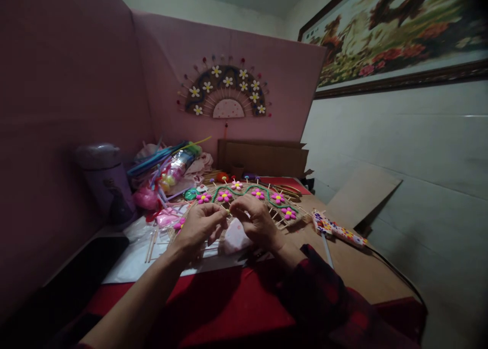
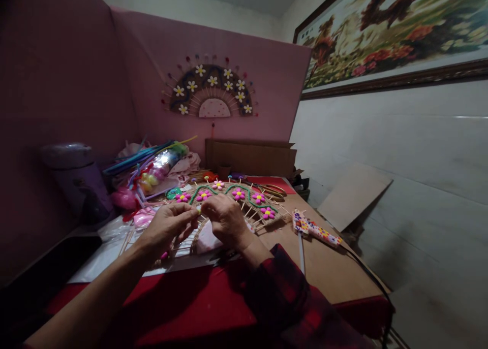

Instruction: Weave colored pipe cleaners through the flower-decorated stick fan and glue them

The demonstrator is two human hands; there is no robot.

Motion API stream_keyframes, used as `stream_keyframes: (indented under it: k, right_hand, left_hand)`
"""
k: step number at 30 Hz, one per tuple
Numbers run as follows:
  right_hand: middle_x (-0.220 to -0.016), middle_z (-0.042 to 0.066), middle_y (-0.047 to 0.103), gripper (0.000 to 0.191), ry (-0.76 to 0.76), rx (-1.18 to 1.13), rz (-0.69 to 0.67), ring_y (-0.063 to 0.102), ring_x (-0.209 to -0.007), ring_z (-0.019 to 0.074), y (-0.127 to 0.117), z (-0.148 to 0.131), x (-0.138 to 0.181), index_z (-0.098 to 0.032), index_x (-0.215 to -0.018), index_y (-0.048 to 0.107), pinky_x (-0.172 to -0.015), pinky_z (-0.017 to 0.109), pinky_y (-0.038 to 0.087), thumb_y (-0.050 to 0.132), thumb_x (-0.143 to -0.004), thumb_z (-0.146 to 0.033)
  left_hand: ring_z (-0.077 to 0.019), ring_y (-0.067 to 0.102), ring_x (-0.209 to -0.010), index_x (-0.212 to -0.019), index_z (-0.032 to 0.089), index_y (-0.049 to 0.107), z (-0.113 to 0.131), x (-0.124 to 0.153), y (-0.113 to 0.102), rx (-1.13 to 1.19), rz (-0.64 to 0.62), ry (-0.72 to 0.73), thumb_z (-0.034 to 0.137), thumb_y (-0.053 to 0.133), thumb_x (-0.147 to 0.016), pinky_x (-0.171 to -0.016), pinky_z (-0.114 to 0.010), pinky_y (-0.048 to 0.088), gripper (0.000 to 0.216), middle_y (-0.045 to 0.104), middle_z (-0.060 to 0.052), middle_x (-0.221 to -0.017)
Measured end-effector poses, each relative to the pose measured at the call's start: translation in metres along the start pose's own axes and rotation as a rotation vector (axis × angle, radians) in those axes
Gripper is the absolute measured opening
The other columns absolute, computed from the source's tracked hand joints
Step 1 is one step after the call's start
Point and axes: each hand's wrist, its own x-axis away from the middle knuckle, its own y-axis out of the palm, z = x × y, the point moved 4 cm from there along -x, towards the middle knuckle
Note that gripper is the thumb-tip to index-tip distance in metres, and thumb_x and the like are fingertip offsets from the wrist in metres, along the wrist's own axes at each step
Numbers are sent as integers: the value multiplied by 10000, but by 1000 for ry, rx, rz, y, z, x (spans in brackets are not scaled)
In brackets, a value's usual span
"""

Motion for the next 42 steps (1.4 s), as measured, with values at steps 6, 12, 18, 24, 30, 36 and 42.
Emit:
stream_keyframes:
  k: [6,12,18,24,30,36,42]
  right_hand:
    - [-734,21,547,122,-24,-7,-12,479,-748,158,-2,0,-1,-184,-727,537,-685,268,371,494,-764,-75]
    - [-715,13,524,126,-2,-52,28,480,-719,144,-1,-4,1,-174,-719,524,-658,249,367,484,-764,-64]
    - [-702,24,537,120,49,-42,139,497,-722,158,9,-5,6,-178,-745,542,-650,260,378,459,-805,-117]
    - [-755,34,587,134,93,-105,159,529,-760,164,13,-6,7,-182,-825,582,-677,269,407,454,-821,-141]
    - [-793,33,592,139,116,-130,181,536,-789,164,7,-7,6,-193,-846,588,-705,276,416,457,-830,-150]
    - [-768,26,574,130,108,-106,151,521,-756,158,5,-5,6,-193,-826,578,-683,265,406,458,-828,-142]
    - [-762,26,576,111,129,-122,155,524,-744,157,3,-1,5,-191,-815,575,-659,260,406,472,-816,-151]
  left_hand:
    - [-27,273,-299,-477,133,511,-1,-1,2,25,-44,-41,282,592,-669,-329,-159,145,256,384,49,-333]
    - [-23,313,-320,-534,127,513,-6,-2,4,169,56,-21,275,619,-654,-340,-149,162,218,438,46,-395]
    - [-19,352,-337,-644,139,526,-20,-5,4,429,148,-69,267,673,-623,-341,-127,198,196,491,55,-452]
    - [-14,334,-319,-663,130,547,-12,-5,5,377,175,94,306,668,-659,-318,-144,191,213,536,43,-506]
    - [-51,434,-382,-715,130,599,-11,-2,3,380,197,67,331,693,-635,-336,-157,288,236,587,17,-551]
    - [-64,471,-405,-691,119,612,-11,-4,0,354,162,77,312,707,-627,-354,-175,342,224,601,4,-559]
    - [-42,402,-348,-642,123,575,-9,-4,1,273,116,95,341,671,-662,-325,-170,287,239,562,18,-520]
